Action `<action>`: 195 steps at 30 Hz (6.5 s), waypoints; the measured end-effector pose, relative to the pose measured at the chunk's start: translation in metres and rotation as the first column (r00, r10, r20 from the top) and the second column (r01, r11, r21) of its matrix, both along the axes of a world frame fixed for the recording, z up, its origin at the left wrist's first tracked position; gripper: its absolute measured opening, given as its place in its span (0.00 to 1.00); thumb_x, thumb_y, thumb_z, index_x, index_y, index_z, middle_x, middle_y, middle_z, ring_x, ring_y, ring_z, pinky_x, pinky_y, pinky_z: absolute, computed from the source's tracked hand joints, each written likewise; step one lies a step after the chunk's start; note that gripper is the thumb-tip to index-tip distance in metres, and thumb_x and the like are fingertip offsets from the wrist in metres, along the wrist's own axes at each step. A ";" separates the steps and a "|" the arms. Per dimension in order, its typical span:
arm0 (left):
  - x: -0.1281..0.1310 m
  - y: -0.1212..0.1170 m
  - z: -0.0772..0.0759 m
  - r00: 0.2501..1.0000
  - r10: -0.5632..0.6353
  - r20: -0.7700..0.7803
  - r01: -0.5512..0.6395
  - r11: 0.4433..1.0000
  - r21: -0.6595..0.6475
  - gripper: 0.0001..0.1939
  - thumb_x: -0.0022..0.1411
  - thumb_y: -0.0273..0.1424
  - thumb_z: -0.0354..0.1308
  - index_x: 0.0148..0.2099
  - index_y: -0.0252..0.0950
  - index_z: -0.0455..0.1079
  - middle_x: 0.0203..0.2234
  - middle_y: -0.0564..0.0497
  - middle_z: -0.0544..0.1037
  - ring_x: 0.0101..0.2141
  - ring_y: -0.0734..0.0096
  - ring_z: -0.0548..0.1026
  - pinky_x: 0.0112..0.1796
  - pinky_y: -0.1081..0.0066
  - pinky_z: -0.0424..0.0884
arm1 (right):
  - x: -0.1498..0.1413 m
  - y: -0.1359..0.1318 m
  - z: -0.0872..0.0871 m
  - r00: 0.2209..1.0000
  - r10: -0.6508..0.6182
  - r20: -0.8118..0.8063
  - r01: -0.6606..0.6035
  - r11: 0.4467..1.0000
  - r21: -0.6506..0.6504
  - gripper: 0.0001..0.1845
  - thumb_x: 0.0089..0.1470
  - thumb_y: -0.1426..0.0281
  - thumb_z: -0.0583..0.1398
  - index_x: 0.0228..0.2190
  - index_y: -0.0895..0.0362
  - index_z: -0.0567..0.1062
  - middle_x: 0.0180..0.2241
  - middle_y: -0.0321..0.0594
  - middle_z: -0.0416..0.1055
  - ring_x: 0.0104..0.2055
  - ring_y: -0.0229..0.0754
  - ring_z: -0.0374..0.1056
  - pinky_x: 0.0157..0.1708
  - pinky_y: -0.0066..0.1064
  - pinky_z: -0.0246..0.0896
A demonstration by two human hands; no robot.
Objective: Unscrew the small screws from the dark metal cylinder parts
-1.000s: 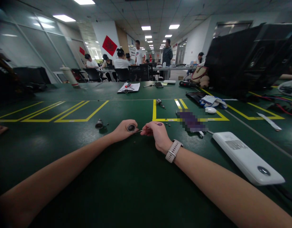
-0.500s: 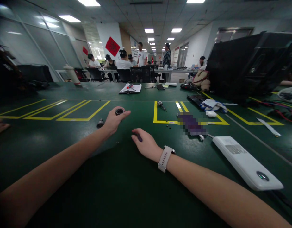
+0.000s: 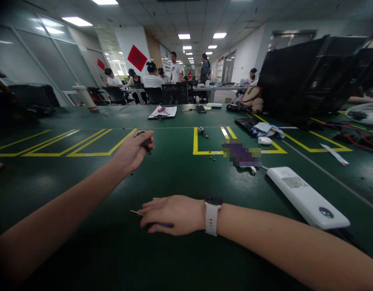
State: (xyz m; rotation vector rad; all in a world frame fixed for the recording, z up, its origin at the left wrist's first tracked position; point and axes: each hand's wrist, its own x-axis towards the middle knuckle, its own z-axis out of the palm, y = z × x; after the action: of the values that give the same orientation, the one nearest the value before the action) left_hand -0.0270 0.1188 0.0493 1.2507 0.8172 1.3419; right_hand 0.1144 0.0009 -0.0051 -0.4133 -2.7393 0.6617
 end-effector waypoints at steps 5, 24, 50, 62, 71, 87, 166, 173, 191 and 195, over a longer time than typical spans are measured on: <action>-0.002 -0.039 0.010 0.987 -0.158 -0.030 0.153 0.981 -0.121 0.06 0.47 0.25 0.60 0.30 0.32 0.66 0.24 0.53 0.70 0.26 0.75 0.69 0.32 0.72 0.66 | 0.049 -0.037 0.007 0.995 -0.063 0.076 0.068 0.996 -0.063 0.16 0.59 0.74 0.51 0.48 0.61 0.67 0.57 0.48 0.60 0.62 0.40 0.49 0.62 0.36 0.42; -0.007 -0.109 -0.008 0.950 -0.249 -0.188 0.160 0.906 -0.391 0.23 0.44 0.22 0.64 0.45 0.36 0.70 0.37 0.47 0.76 0.35 0.64 0.76 0.36 0.67 0.73 | 0.063 -0.037 0.002 0.300 -0.933 -0.201 0.210 0.270 -0.940 0.20 0.52 0.61 0.58 0.14 0.56 0.69 0.10 0.29 0.60 0.17 0.33 0.59 0.39 0.33 0.61; -0.001 -0.132 -0.020 0.948 -0.309 -0.079 0.224 0.821 -0.525 0.16 0.47 0.24 0.62 0.41 0.38 0.75 0.37 0.48 0.79 0.40 0.65 0.75 0.44 0.67 0.70 | 0.060 -0.038 0.002 0.326 -0.942 -0.084 0.147 0.138 -0.980 0.19 0.52 0.58 0.57 0.18 0.58 0.68 0.14 0.31 0.63 0.18 0.33 0.61 0.22 0.27 0.59; 0.003 -0.146 -0.024 0.915 -0.321 -0.244 0.200 0.886 -0.418 0.17 0.46 0.26 0.62 0.41 0.42 0.75 0.34 0.50 0.80 0.37 0.66 0.75 0.38 0.70 0.70 | 0.044 -0.077 0.030 0.629 -0.653 -0.422 0.598 0.753 -0.274 0.16 0.59 0.69 0.50 0.23 0.56 0.70 0.21 0.38 0.68 0.24 0.37 0.64 0.25 0.31 0.58; 0.007 -0.149 -0.026 0.929 -0.273 -0.250 0.179 0.923 -0.341 0.14 0.44 0.24 0.63 0.36 0.41 0.76 0.37 0.50 0.79 0.37 0.65 0.76 0.41 0.67 0.72 | 0.038 -0.080 0.029 0.778 -0.499 -0.381 0.544 0.839 0.012 0.09 0.57 0.74 0.51 0.27 0.55 0.67 0.21 0.38 0.68 0.24 0.39 0.63 0.25 0.33 0.59; 0.012 -0.148 -0.029 0.944 -0.237 -0.231 0.147 0.926 -0.347 0.10 0.43 0.23 0.60 0.31 0.39 0.77 0.36 0.49 0.79 0.36 0.65 0.77 0.39 0.67 0.72 | 0.033 -0.084 0.026 0.786 -0.478 -0.392 0.533 0.845 0.040 0.09 0.56 0.76 0.52 0.25 0.57 0.68 0.20 0.40 0.68 0.24 0.39 0.62 0.24 0.33 0.58; 0.008 -0.143 -0.021 0.926 -0.297 -0.231 0.173 0.881 -0.441 0.15 0.47 0.24 0.61 0.40 0.35 0.68 0.40 0.48 0.77 0.38 0.66 0.75 0.41 0.66 0.70 | 0.052 -0.061 0.015 0.317 -0.920 -0.231 0.375 0.346 -0.860 0.20 0.55 0.60 0.55 0.16 0.56 0.70 0.15 0.35 0.65 0.23 0.38 0.63 0.33 0.32 0.61; 0.007 -0.141 -0.021 0.929 -0.298 -0.219 0.170 0.870 -0.464 0.15 0.47 0.22 0.61 0.40 0.35 0.66 0.43 0.47 0.76 0.41 0.65 0.74 0.42 0.66 0.69 | 0.052 -0.051 0.004 0.389 -0.916 -0.098 0.387 0.259 -0.885 0.21 0.52 0.57 0.57 0.16 0.57 0.70 0.15 0.34 0.65 0.23 0.37 0.64 0.29 0.30 0.59; 0.006 -0.141 -0.023 0.921 -0.338 -0.194 0.216 0.858 -0.466 0.14 0.47 0.22 0.61 0.39 0.35 0.67 0.41 0.48 0.77 0.40 0.67 0.74 0.43 0.66 0.68 | 0.049 -0.059 0.012 0.555 -0.832 -0.028 0.500 0.360 -0.788 0.22 0.55 0.56 0.53 0.19 0.57 0.71 0.17 0.34 0.66 0.22 0.35 0.64 0.26 0.28 0.59; 0.005 -0.141 -0.025 0.922 -0.347 -0.172 0.237 0.858 -0.456 0.14 0.47 0.22 0.61 0.39 0.35 0.67 0.40 0.49 0.77 0.40 0.67 0.74 0.43 0.65 0.68 | 0.049 -0.060 0.013 0.570 -0.821 -0.037 0.509 0.388 -0.768 0.22 0.56 0.57 0.53 0.19 0.57 0.71 0.17 0.34 0.67 0.23 0.35 0.64 0.27 0.28 0.58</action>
State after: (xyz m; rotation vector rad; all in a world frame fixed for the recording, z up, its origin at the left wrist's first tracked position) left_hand -0.0216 -0.0220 0.0244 1.1435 0.9875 0.7115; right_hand 0.1633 -0.0593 0.0080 -1.3235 -1.5249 1.3031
